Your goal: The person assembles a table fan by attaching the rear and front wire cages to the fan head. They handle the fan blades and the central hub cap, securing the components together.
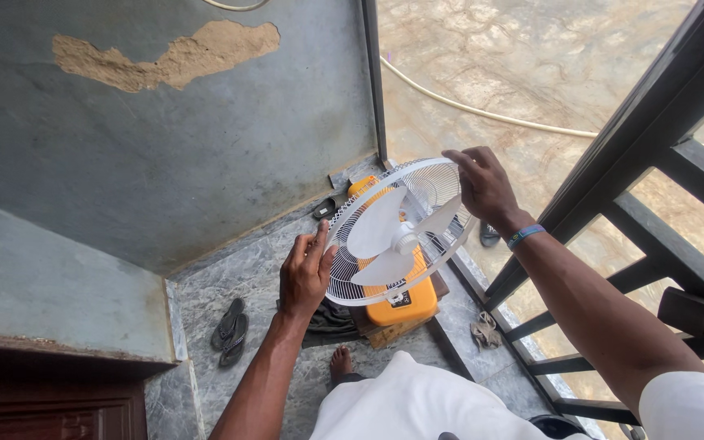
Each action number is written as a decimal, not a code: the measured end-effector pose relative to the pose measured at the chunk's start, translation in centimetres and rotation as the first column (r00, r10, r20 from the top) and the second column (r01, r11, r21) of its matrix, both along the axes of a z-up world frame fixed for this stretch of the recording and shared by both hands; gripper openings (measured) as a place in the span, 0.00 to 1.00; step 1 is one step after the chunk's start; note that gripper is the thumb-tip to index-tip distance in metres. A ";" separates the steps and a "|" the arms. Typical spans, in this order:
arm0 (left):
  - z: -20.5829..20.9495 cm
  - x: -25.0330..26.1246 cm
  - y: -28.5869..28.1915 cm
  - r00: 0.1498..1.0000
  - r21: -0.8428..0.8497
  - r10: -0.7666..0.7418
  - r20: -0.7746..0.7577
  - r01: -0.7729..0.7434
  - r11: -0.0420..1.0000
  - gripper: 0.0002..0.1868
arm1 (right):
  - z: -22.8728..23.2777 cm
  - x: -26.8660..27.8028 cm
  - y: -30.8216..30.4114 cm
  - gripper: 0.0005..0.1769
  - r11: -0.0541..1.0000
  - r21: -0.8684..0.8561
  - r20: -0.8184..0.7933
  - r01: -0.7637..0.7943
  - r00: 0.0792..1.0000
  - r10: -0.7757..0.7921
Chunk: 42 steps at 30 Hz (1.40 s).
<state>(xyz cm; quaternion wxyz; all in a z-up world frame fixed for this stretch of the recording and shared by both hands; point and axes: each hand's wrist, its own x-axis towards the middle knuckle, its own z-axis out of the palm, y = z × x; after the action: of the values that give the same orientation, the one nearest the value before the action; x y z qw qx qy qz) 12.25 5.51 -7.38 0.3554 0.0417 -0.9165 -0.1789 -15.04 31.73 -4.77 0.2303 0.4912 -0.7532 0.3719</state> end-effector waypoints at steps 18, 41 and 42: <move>-5.7 2.5 1.0 0.962 0.091 0.256 0.094 -0.264 0.960 0.25 | -6.1 0.5 1.3 0.10 0.943 -0.057 0.366 0.328 0.886 -0.286; -10.3 3.2 0.0 0.869 0.360 0.203 0.451 -0.385 0.850 0.15 | -11.7 -1.9 3.0 0.11 0.959 0.186 0.742 0.214 0.609 -0.280; -10.7 3.1 0.2 0.867 0.399 0.230 0.442 -0.420 0.815 0.15 | -12.2 -1.8 3.1 0.10 0.948 0.230 0.766 0.220 0.560 -0.316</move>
<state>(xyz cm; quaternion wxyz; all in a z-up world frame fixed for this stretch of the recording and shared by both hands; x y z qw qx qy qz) 15.37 5.73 -18.04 0.1783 0.3209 -0.8713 -0.3256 -16.86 34.81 -17.00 -0.1013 0.1660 -0.8610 0.4700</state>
